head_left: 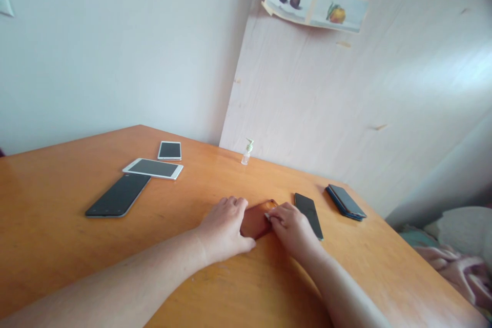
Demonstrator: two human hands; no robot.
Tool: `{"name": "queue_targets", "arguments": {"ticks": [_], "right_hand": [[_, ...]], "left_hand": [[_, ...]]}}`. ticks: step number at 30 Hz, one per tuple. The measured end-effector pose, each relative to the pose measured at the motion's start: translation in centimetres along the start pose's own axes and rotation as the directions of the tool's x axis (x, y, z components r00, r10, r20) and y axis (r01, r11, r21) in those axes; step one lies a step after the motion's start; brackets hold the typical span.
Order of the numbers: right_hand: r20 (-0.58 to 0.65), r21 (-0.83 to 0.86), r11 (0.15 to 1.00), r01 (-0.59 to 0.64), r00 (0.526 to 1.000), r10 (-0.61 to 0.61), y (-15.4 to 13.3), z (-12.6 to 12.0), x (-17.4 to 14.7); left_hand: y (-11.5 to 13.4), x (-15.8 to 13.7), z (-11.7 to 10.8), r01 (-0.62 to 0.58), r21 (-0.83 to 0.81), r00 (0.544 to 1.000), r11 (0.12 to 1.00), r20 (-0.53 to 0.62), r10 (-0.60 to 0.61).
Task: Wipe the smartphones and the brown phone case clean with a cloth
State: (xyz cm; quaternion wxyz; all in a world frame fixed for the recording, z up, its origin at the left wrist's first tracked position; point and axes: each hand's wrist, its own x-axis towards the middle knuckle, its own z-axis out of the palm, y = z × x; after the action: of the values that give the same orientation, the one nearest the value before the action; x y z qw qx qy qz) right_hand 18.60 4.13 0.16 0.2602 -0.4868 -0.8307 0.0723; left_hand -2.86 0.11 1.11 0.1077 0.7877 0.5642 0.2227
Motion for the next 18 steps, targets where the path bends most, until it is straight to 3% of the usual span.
{"name": "queue_targets", "arguments": {"ticks": [2,4,7,9,11,16,18], "right_hand": [[-0.055,-0.13,0.978,-0.161,0.986,0.155,1.9,-0.2,0.4],[-0.053,-0.17,0.971,-0.165,0.986,0.158,2.0,-0.4,0.4],[0.046,-0.088,0.995,0.053,0.998,-0.049,-1.1,-0.4,-0.5],[0.153,0.02,0.974,0.225,0.962,-0.225,-3.5,-0.4,-1.1],[0.235,0.066,0.96,0.272,0.931,-0.28,-4.5,-0.6,-1.3],[0.193,-0.195,0.98,0.035,0.981,0.003,-1.4,-0.8,-0.6],[0.203,-0.215,0.977,0.016,0.979,0.029,-1.3,-0.9,-0.7]], "left_hand": [[0.1,0.0,0.0,0.001,0.001,1.0,1.0,0.0,-0.001],[0.1,0.0,0.0,-0.004,0.008,1.0,1.0,-0.003,0.004],[0.0,0.0,0.1,-0.012,0.015,1.0,1.0,-0.007,0.012],[0.0,0.0,0.1,-0.022,0.02,1.0,1.0,-0.009,0.022],[-0.1,0.0,0.1,-0.028,0.019,1.0,0.999,-0.009,0.028],[-0.1,0.1,0.3,-0.015,-0.002,1.0,1.0,-0.005,0.015],[-0.1,0.1,0.3,-0.021,-0.007,1.0,1.0,-0.009,0.021]]}}
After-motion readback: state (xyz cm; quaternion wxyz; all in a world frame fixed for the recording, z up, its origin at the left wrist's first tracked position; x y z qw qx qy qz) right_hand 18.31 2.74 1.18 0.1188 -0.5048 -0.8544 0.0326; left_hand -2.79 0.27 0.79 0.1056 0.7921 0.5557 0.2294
